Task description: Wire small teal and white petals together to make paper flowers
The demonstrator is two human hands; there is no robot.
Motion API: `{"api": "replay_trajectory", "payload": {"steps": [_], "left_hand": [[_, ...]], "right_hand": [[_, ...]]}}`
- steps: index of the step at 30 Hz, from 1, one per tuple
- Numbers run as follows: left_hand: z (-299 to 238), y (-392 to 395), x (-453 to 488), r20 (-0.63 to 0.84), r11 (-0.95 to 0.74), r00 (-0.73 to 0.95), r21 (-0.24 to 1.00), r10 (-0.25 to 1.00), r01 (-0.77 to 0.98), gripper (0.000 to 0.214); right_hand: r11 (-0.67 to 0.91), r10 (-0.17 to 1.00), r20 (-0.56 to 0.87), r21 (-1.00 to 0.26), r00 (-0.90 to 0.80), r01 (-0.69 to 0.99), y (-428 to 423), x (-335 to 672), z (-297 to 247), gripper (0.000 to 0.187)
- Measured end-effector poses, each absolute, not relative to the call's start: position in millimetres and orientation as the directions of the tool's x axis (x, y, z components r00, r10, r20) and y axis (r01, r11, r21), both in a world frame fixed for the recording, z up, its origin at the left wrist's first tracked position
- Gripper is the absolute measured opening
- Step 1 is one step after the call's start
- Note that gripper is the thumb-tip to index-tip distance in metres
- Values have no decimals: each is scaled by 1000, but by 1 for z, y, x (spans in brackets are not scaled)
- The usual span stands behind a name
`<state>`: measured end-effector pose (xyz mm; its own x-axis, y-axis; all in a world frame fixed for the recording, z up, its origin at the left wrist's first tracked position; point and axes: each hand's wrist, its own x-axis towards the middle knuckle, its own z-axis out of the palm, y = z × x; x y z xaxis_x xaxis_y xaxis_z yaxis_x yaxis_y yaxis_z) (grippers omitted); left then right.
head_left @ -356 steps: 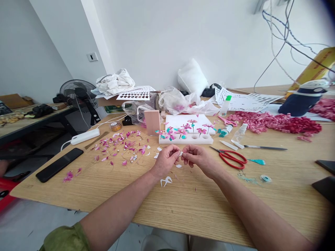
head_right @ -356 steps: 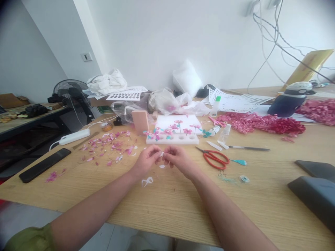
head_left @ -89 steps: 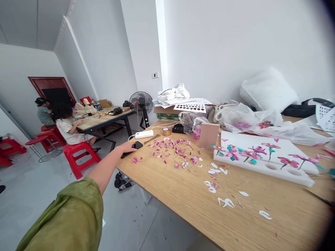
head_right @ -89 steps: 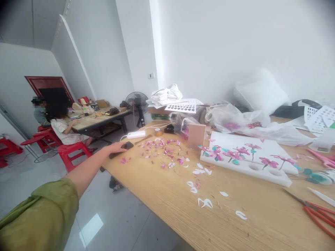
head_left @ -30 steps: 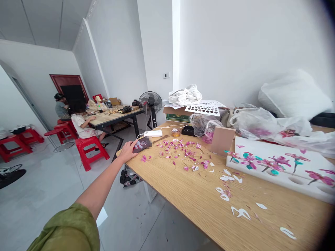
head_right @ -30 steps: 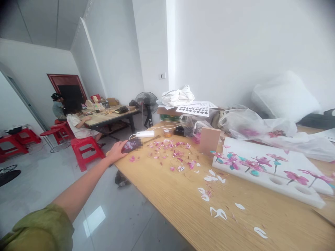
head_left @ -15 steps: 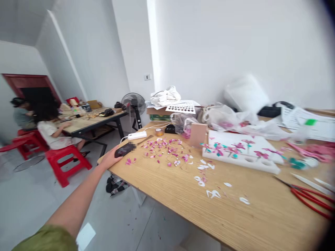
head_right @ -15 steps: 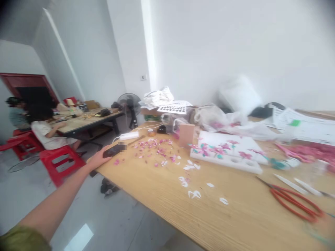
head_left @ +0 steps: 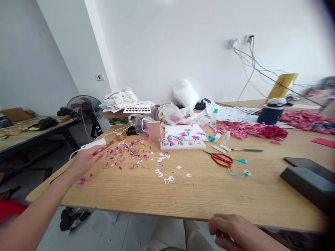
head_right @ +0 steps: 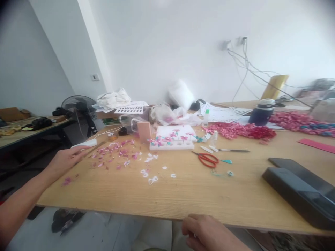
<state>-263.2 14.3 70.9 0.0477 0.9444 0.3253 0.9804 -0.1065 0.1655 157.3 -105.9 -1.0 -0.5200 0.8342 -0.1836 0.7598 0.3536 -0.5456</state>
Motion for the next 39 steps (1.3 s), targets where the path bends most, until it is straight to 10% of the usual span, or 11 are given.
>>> {"api": "replay_trajectory", "payload": {"steps": [6,10,18,30,39], "left_hand": [[86,-17,-126,345,-860,824,-86,448,504,34],[91,-41,-75,230,-946,965,-265,125,186,22],[68,-48,-24,92,-951,989,-299,-112,-80,11],[41,-14,2,-12,-993,998,-103,62,61,14],[26,19,18,98,-704,871,635,481,317,23]], "right_hand": [[317,884,-139,-525,-446,790,-113,165,-3,13],[205,966,-41,-485,-257,850,-103,202,-4,14],[-91,971,182,-319,156,943,-48,298,-24,18],[-108,987,90,-223,131,969,1,310,-40,31],[22,993,116,-216,3,976,0,311,-22,21]]}}
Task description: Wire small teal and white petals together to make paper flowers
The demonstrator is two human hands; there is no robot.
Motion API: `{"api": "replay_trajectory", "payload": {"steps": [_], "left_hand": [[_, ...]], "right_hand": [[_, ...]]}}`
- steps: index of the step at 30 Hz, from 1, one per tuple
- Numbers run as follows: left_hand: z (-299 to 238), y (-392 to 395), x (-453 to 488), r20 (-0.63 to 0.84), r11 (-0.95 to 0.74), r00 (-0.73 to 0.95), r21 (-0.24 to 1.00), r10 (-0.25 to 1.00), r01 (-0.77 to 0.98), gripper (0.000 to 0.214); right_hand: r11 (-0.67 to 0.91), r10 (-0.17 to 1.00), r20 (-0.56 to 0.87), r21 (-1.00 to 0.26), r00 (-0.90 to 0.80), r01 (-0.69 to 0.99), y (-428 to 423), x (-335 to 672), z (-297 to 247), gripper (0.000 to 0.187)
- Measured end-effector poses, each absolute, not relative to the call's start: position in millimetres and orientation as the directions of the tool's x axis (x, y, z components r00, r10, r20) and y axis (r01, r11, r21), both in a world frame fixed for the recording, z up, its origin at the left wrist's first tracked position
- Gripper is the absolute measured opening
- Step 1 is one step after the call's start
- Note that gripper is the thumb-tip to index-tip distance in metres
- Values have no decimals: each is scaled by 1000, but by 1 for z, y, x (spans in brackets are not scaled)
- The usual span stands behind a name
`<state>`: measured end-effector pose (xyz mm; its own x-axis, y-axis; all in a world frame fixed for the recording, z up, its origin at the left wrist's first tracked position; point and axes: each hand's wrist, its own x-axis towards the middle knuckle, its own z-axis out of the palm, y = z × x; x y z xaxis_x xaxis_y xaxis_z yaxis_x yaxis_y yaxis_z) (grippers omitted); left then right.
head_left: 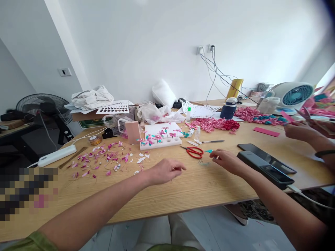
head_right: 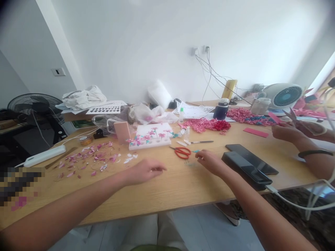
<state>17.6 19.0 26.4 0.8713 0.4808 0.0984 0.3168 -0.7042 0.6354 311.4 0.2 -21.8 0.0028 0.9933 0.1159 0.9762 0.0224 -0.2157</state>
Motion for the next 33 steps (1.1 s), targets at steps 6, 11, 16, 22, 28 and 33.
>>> {"api": "replay_trajectory", "payload": {"steps": [6,11,16,22,28,33], "left_hand": [[17,37,33,-30,-44,641,994,767,100,35],[19,39,59,84,61,715,983,694,-175,39],[26,29,70,80,367,892,892,445,-263,24],[21,21,50,5,528,932,824,361,-208,41],[20,15,40,-10,515,919,831,394,-212,36],[19,14,36,-22,425,875,880,483,-213,30]], "right_hand": [[191,978,129,-220,-165,957,-15,285,32,21],[321,946,132,-263,-296,910,-30,246,77,22],[359,933,129,-358,-336,862,-37,223,101,21],[360,933,160,-434,-323,826,-34,220,102,21],[345,939,176,-435,-297,832,-31,219,99,19],[320,946,190,-428,-262,845,-30,221,99,23]]}}
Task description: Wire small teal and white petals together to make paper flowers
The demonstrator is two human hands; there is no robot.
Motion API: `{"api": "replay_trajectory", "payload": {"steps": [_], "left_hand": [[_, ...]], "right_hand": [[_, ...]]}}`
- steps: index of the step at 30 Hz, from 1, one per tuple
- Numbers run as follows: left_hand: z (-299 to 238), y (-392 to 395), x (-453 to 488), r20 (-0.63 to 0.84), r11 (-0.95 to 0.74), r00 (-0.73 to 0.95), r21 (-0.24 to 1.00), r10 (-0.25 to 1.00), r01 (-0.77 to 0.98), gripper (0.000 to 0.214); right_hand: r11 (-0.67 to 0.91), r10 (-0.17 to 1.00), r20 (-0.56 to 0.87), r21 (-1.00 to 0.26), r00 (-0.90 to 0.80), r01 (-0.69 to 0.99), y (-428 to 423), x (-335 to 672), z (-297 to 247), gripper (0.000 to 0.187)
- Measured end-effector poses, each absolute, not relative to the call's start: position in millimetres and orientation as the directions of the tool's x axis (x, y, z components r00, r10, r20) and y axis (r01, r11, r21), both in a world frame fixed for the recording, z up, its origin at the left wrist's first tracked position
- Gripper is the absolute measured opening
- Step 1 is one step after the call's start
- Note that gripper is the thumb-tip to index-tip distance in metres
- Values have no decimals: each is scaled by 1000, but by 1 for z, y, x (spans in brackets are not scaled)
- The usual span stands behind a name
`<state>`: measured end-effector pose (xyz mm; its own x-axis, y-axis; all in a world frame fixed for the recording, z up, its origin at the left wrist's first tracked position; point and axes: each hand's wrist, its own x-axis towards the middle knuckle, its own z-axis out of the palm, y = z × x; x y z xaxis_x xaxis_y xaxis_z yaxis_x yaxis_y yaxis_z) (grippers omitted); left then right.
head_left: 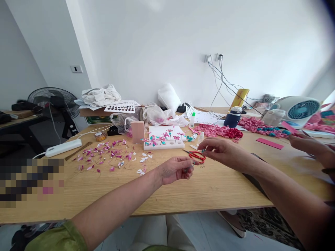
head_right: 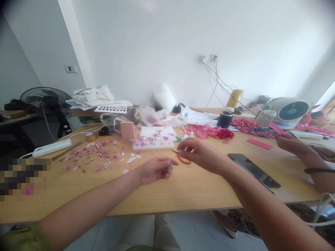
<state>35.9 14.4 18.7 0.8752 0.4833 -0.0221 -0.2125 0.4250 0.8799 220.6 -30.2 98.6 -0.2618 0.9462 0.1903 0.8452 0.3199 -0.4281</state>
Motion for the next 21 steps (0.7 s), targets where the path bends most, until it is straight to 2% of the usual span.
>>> {"api": "replay_trajectory", "payload": {"steps": [8,13,21], "left_hand": [[11,23,21,-149,349,786,933,599,-90,23],[12,29,-2,-184,302,721,953,668,-36,23],[6,17,-14,-226,293,674,956,703,15,28]], "right_hand": [[306,945,232,-362,-233,880,-28,230,93,22],[233,963,207,-333,-170,914,-21,250,79,23],[238,970,143,-395,-196,887,-9,267,48,21]]}}
